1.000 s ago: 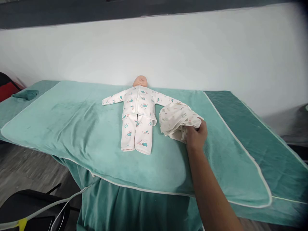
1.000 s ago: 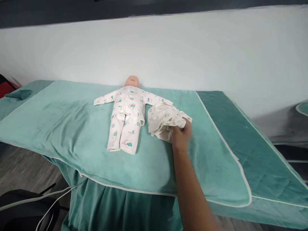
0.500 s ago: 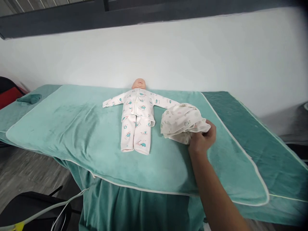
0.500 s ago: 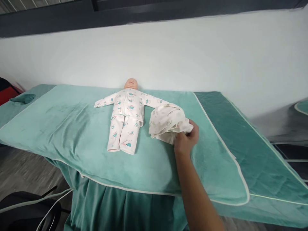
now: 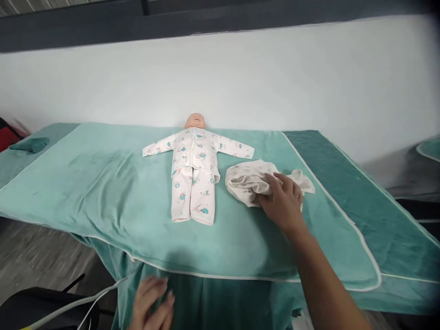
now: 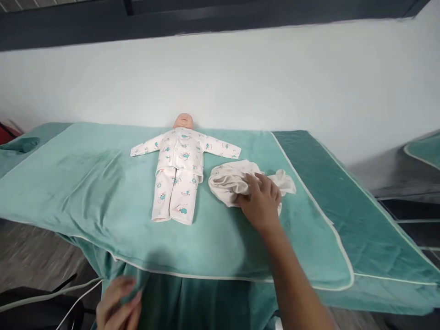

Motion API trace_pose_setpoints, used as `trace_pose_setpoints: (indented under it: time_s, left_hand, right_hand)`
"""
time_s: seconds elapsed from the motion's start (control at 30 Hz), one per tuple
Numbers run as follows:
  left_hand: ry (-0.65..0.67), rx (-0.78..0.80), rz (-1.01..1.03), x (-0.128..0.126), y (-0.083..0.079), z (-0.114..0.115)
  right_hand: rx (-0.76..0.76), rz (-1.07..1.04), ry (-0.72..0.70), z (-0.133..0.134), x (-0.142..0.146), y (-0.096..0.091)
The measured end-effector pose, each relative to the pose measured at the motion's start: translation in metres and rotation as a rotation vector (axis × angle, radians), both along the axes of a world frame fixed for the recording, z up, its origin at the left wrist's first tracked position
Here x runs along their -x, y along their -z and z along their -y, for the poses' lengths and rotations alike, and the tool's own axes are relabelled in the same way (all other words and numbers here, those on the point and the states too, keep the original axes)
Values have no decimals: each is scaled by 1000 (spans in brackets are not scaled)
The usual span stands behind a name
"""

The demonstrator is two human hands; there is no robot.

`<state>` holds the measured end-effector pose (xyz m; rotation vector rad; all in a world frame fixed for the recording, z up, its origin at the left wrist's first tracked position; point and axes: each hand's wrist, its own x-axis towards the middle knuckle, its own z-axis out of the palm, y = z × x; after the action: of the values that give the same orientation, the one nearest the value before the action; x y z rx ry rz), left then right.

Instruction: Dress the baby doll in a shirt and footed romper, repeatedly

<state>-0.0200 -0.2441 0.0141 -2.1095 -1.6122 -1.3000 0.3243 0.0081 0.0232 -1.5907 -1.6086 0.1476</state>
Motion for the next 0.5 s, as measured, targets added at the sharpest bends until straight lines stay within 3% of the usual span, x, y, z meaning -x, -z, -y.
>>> trace_pose_setpoints:
  time_s: [0.03,0.1,0.2,0.3,0.37,0.43,0.5]
  left_hand:
    - [71,-103,-13,-2,-2,-31]
    - [4,-210,75,-7,-16,-100]
    - [26,-119,317,-12,-49,-208]
    - [191,90,419,-12,-76,-308]
    - [250,191,472,-11,-83,-364]
    - [269,282,579,-12,-83,-407]
    - [293,332,629,-17,-77,-435]
  right_hand:
    - [-48,31,-14,5,10,-6]
    - [-117,-13,-125,12,33,-24]
    - [-194,-99,-259,-2,79,-51]
    - [-196,-288,-356,-58,130,-63]
    - [-158,-440,-310,-110,159,-63]
    - [-77,-544,-217,-159,180,-59]
    - [1,-602,-147,-194,193,-51]
